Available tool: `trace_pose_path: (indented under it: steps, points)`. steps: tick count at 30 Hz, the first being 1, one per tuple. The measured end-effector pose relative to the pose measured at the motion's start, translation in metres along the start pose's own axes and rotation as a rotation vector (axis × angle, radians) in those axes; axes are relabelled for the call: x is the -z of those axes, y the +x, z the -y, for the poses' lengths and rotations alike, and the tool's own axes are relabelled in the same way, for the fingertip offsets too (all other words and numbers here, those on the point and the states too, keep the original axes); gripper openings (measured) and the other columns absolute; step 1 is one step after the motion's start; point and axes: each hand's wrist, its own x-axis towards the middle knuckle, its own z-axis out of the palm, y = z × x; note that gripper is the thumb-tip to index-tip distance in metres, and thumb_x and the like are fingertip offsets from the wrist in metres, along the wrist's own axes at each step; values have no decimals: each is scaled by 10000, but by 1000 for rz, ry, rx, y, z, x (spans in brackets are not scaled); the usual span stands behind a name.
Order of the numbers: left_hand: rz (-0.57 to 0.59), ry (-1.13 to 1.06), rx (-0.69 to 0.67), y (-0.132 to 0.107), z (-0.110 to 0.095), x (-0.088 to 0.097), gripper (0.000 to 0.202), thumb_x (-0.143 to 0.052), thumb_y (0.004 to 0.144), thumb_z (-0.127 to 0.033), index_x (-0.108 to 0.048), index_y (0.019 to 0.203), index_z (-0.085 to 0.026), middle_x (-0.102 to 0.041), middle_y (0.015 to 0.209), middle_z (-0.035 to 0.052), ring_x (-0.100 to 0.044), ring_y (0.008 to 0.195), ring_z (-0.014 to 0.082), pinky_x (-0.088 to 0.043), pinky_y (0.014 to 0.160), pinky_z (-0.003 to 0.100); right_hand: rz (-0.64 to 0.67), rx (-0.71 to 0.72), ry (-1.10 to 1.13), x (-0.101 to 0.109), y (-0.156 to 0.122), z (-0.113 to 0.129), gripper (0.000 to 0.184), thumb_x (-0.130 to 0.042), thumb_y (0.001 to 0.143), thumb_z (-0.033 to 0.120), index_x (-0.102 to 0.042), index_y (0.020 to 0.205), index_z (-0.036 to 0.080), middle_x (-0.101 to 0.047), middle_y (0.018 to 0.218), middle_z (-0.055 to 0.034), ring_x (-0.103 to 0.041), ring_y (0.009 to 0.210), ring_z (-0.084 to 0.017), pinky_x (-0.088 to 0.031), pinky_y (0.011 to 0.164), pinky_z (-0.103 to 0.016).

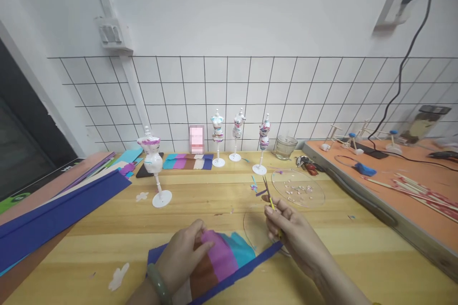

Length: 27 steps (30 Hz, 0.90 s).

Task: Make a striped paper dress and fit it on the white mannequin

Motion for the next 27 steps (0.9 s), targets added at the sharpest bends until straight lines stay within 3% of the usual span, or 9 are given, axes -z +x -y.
trace_pose_path:
  steps: [3, 5, 9, 15, 18, 20, 23, 25, 27]
  points:
    - [16, -8, -13, 0, -1, 4, 208, -573, 726, -278, -585, 925, -222, -678, 886, 1, -596, 838, 200, -412, 722, 275, 88, -53, -79, -5, -2, -3, 342, -641, 725, 496, -506, 808, 193, -309, 501, 116, -226, 380, -41, -300, 385, -178]
    - [4, 19, -17, 0, 1, 7, 183, -545, 744, -268, -616, 908, -226, -687, 929, 12, -598, 891, 212, -411, 771, 293, 104, -78, -127, -5, -1, -6, 368, -602, 736, 540, -469, 735, 197, -274, 487, 122, -187, 374, -38, -239, 369, -174]
    - [-30, 29, -21, 2, 13, 13, 200, -509, 764, -256, -640, 914, -234, -695, 928, 5, -603, 894, 202, -420, 781, 289, 88, -88, -195, -1, 1, -12, 382, -586, 740, 553, -438, 708, 202, -241, 460, 128, -172, 368, -40, -156, 361, -175]
    - [-55, -20, 20, 1, 28, 22, 332, -504, 764, -311, -613, 1051, -184, -634, 776, 2, -595, 758, 173, -433, 714, 261, 91, -67, -189, 1, 3, -15, 415, -596, 742, 532, -355, 627, 214, -246, 455, 125, -152, 373, -38, -136, 355, -178]
    - [14, -46, 38, -2, 32, 29, 326, -527, 739, -331, -622, 1013, -184, -609, 750, -15, -582, 732, 166, -421, 674, 243, 74, -67, -199, 3, 5, -17, 439, -585, 735, 556, -330, 610, 221, -234, 455, 125, -129, 372, -40, -117, 345, -180]
    - [88, -12, 42, -4, 38, 34, 253, -546, 711, -336, -641, 890, -184, -598, 723, -25, -563, 711, 168, -398, 629, 234, 63, -76, -239, 5, 7, -17, 429, -564, 738, 574, -351, 618, 221, -224, 457, 124, -131, 368, -45, -111, 348, -186]
    - [152, 41, 59, -5, 47, 40, 170, -527, 705, -330, -597, 682, -176, -540, 630, -41, -513, 640, 155, -338, 562, 226, -25, 33, -476, 13, 12, -17, 372, -537, 762, 554, -463, 655, 205, -340, 469, 87, -317, 402, -82, -252, 398, -205]
    - [151, 47, 76, -5, 52, 42, 189, -499, 720, -333, -553, 626, -178, -484, 585, -49, -472, 607, 148, -301, 540, 226, -110, 148, -687, 20, 16, -17, 325, -528, 776, 517, -554, 716, 199, -537, 582, 16, -514, 579, -157, -375, 536, -246]
    - [144, 39, 72, -5, 54, 44, 203, -479, 737, -341, -531, 623, -181, -462, 586, -50, -449, 610, 147, -292, 546, 229, -175, 186, -862, 29, 20, -16, 305, -513, 783, 500, -610, 820, 212, -659, 805, -41, -583, 806, -241, -407, 676, -291]
